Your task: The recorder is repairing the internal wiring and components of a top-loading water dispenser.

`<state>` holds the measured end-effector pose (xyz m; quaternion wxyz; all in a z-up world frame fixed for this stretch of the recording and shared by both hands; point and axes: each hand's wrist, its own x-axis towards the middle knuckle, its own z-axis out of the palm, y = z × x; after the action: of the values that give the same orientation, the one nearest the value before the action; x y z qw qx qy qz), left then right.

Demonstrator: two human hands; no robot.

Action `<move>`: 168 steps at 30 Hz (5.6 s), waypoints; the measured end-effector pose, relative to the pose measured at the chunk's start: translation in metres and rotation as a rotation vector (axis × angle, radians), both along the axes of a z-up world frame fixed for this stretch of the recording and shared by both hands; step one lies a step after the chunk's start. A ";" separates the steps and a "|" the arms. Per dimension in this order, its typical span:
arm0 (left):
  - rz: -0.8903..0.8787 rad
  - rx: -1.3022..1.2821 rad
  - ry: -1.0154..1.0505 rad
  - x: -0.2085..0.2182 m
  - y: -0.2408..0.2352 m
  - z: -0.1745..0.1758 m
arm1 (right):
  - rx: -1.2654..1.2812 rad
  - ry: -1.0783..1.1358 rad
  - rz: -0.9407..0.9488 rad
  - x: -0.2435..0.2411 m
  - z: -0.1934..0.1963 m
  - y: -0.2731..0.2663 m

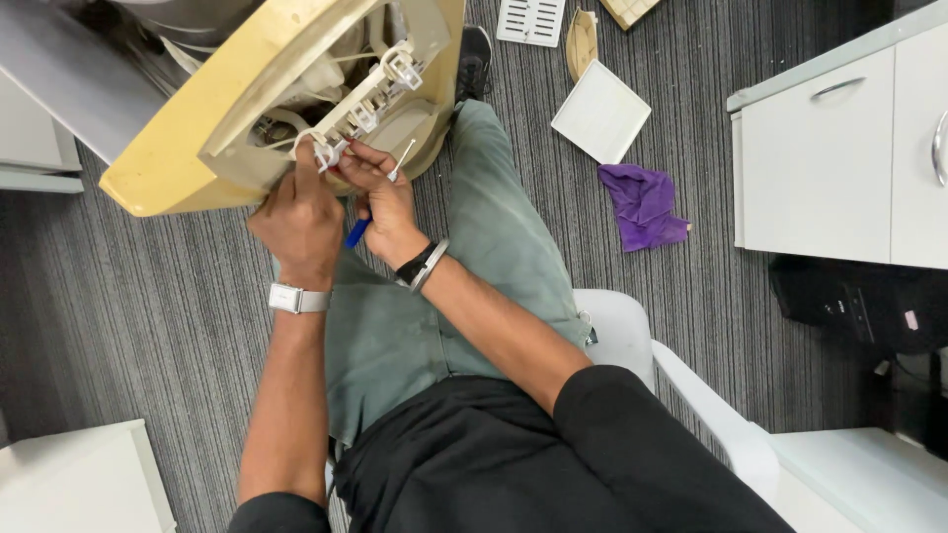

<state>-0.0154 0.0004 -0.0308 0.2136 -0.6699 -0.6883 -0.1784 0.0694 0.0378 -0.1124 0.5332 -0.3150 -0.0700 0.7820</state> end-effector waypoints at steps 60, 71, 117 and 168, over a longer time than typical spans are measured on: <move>0.084 -0.072 -0.108 0.002 0.040 -0.014 | 0.006 0.006 0.092 0.011 0.022 0.014; 0.083 -0.075 0.030 -0.006 0.042 -0.008 | 0.100 0.061 0.108 0.014 0.021 0.014; 0.132 -0.012 0.161 0.000 0.008 -0.024 | 0.150 -0.122 0.167 0.015 -0.031 0.004; 0.239 0.170 -2.261 0.033 0.001 -0.063 | -0.047 -0.267 0.115 0.030 0.002 0.020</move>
<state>0.0172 0.0013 -0.0941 -0.4688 -0.0389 -0.5318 -0.7042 0.0993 0.0578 -0.1102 0.4660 -0.4243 -0.1398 0.7637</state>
